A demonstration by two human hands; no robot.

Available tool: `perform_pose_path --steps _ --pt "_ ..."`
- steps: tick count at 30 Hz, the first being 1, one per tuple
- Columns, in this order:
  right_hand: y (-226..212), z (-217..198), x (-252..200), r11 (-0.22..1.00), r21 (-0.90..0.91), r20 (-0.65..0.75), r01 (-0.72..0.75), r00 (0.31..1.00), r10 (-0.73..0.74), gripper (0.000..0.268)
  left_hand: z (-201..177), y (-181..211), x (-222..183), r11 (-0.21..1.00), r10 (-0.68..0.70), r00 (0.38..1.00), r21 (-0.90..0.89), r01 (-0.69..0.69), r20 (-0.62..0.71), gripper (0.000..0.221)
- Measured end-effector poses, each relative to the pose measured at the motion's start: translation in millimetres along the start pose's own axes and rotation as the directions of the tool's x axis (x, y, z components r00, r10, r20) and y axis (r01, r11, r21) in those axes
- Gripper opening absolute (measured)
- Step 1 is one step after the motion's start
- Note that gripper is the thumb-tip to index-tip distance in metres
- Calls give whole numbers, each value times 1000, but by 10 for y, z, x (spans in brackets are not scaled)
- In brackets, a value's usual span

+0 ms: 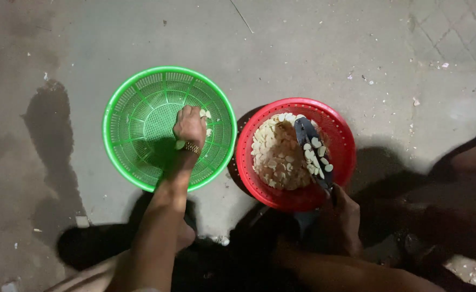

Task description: The person is sitting and manually slicing garlic cloves from a green basket into a red basket using a kitchen knife.

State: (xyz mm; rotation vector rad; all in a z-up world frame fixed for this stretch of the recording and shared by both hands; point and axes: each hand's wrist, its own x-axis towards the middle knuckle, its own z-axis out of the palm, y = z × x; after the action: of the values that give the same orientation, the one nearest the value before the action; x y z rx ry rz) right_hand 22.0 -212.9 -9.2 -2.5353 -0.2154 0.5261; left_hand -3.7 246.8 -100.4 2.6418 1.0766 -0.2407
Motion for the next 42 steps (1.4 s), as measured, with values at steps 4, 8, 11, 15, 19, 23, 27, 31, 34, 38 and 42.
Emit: perform_pose_path --steps 4,8,11,15,19,23,27,31,34,38,42 --pt "26 48 -1 999 -44 -37 2 999 -3 26 103 -74 30 996 40 999 86 -39 -5 24" --pt "-340 -149 18 996 -71 62 -56 996 60 42 516 -348 153 978 211 969 23 -209 -128 25" --pt "-6 29 -12 998 -2 -3 -67 998 67 34 544 -378 137 987 115 954 -79 -142 -277 19" --pt "-149 -133 -19 999 -36 -33 -25 999 24 33 770 -515 133 982 103 915 -109 -157 -389 6" --pt "-216 -153 -7 999 44 -25 0 1000 1 21 512 -414 -8 976 211 930 10 -218 -302 25" --pt "-224 -181 -18 1000 4 -27 22 999 -22 23 151 -173 -282 975 217 970 71 -211 -107 23" --pt "-133 -134 -21 999 -6 -75 49 996 -49 25 -23 -223 -292 976 219 976 15 -219 13 20" --pt "-203 -260 -64 991 132 -43 -24 999 30 23 -40 -277 -311 980 198 972 10 -201 125 23" --pt "-271 -285 -111 987 152 -23 -50 998 54 25 142 -442 -311 972 223 974 63 -225 49 18" --pt "-160 -190 -130 992 101 -5 -72 997 73 29 -604 9 -664 905 202 979 -387 -178 22 10" --pt "-216 -231 -148 999 2 11 38 999 -38 28 494 -648 -343 866 494 854 172 -469 -163 7"
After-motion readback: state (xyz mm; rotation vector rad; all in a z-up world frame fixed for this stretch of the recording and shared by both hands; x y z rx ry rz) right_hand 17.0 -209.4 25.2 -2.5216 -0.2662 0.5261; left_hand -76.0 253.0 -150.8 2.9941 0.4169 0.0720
